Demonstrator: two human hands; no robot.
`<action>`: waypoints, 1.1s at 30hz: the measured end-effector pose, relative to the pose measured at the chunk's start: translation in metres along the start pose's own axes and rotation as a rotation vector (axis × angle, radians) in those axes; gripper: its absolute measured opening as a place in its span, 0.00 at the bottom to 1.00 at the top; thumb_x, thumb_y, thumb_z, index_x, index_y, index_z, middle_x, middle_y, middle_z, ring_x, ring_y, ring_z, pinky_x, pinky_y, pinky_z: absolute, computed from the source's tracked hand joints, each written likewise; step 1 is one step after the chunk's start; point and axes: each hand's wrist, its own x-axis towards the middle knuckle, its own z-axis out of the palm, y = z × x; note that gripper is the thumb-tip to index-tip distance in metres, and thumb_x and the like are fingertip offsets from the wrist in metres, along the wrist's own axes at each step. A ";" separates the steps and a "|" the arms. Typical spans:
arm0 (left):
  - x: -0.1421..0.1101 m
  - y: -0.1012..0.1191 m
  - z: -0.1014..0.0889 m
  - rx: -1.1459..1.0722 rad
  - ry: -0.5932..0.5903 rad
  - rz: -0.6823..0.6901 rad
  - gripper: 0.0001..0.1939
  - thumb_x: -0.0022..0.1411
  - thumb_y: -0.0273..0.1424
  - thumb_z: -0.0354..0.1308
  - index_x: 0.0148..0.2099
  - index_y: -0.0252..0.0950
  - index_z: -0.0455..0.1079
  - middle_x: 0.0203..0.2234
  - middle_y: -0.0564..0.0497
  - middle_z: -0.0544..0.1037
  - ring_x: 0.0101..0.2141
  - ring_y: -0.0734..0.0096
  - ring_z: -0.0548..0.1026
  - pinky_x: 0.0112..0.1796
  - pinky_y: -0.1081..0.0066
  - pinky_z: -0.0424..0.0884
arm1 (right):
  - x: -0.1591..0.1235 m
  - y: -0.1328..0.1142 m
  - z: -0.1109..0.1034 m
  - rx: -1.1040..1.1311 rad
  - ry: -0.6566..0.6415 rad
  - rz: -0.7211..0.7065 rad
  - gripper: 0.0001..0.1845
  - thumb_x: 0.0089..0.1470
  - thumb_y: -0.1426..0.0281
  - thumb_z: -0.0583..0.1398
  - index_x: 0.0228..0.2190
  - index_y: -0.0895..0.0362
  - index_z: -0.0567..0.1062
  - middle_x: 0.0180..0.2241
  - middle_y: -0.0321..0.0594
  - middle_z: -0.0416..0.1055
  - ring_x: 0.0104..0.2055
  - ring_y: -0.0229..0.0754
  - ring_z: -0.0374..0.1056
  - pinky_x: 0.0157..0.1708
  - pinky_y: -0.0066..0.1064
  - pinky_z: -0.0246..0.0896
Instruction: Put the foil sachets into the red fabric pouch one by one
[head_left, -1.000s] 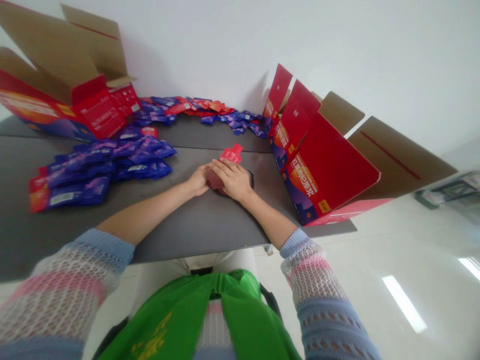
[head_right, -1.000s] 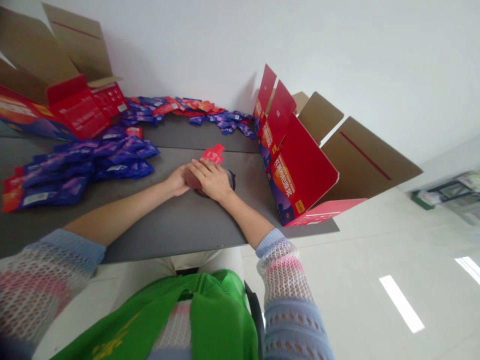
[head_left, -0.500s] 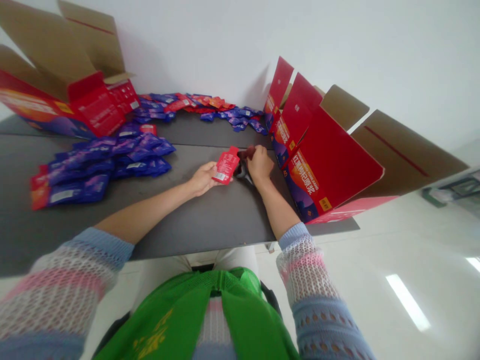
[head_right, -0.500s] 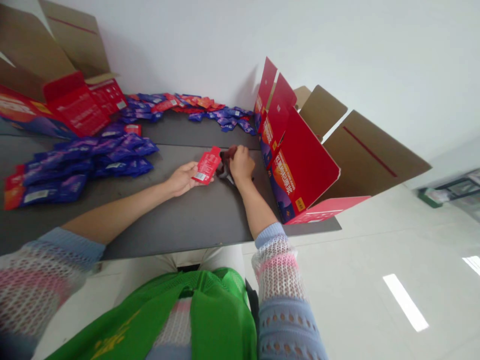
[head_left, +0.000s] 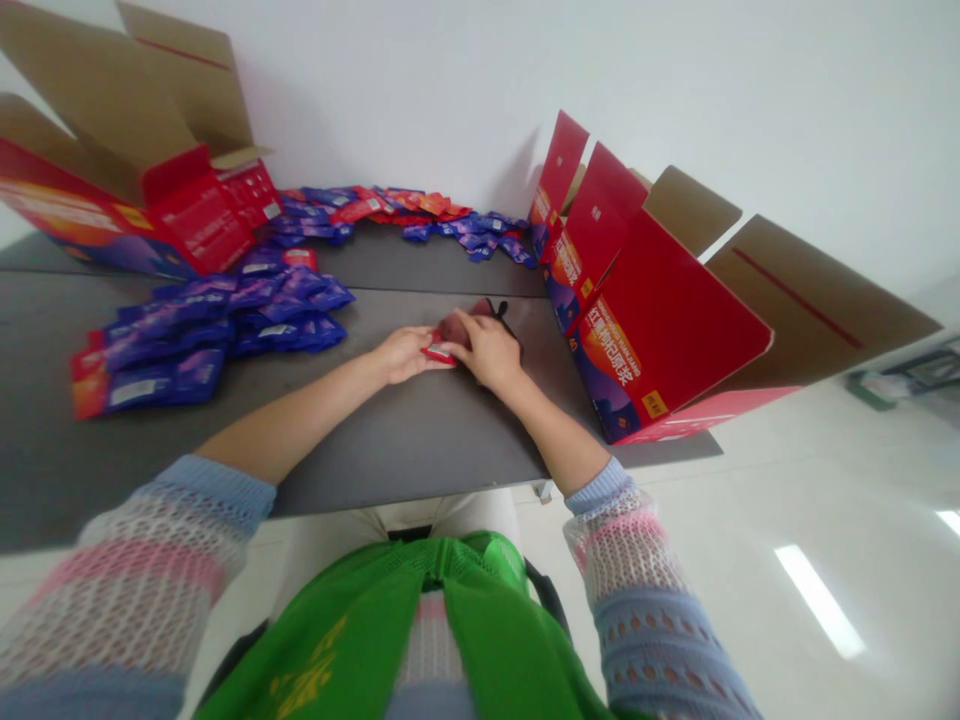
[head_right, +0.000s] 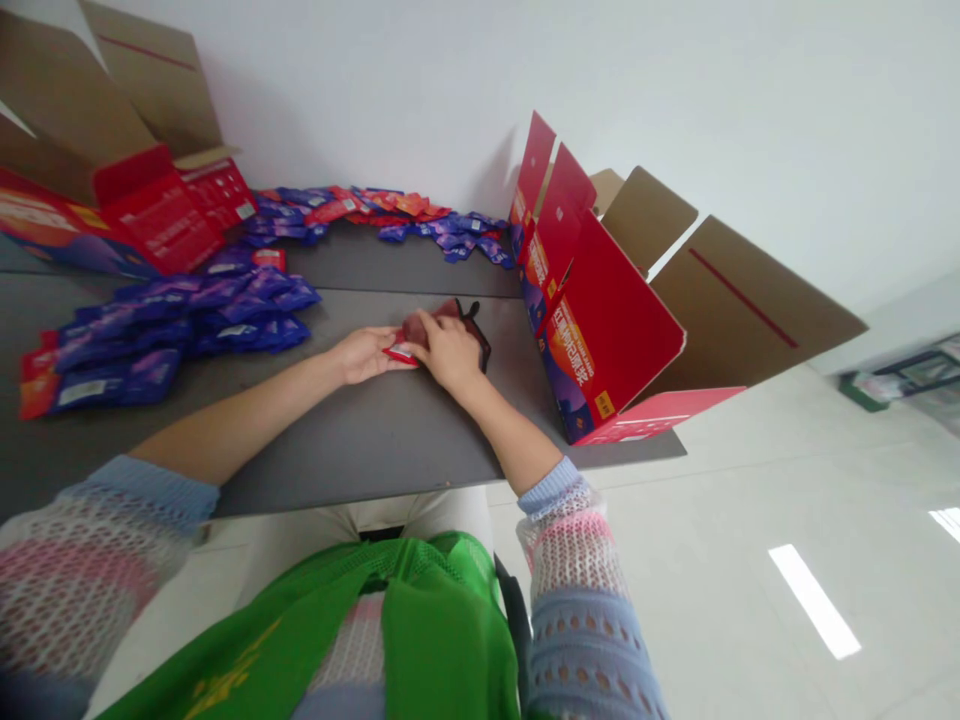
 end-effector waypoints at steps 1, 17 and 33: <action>0.000 0.000 -0.001 -0.007 -0.009 0.005 0.17 0.58 0.13 0.49 0.42 0.30 0.75 0.31 0.43 0.81 0.30 0.64 0.80 0.42 0.55 0.80 | -0.002 -0.005 0.004 -0.020 -0.068 -0.077 0.39 0.63 0.48 0.55 0.66 0.56 0.62 0.63 0.56 0.65 0.64 0.57 0.62 0.60 0.46 0.60; -0.004 0.000 -0.005 0.129 -0.205 -0.086 0.18 0.57 0.16 0.60 0.50 0.25 0.77 0.40 0.34 0.83 0.37 0.57 0.83 0.41 0.58 0.80 | 0.037 0.043 0.038 0.021 0.038 0.307 0.24 0.70 0.57 0.50 0.57 0.55 0.74 0.54 0.50 0.76 0.56 0.51 0.72 0.55 0.44 0.65; 0.003 0.012 -0.004 0.051 0.035 -0.258 0.13 0.61 0.20 0.52 0.36 0.30 0.79 0.27 0.41 0.82 0.27 0.61 0.81 0.33 0.66 0.78 | -0.007 -0.012 -0.001 0.241 0.045 -0.187 0.30 0.63 0.50 0.57 0.60 0.53 0.71 0.57 0.43 0.74 0.60 0.51 0.69 0.59 0.41 0.64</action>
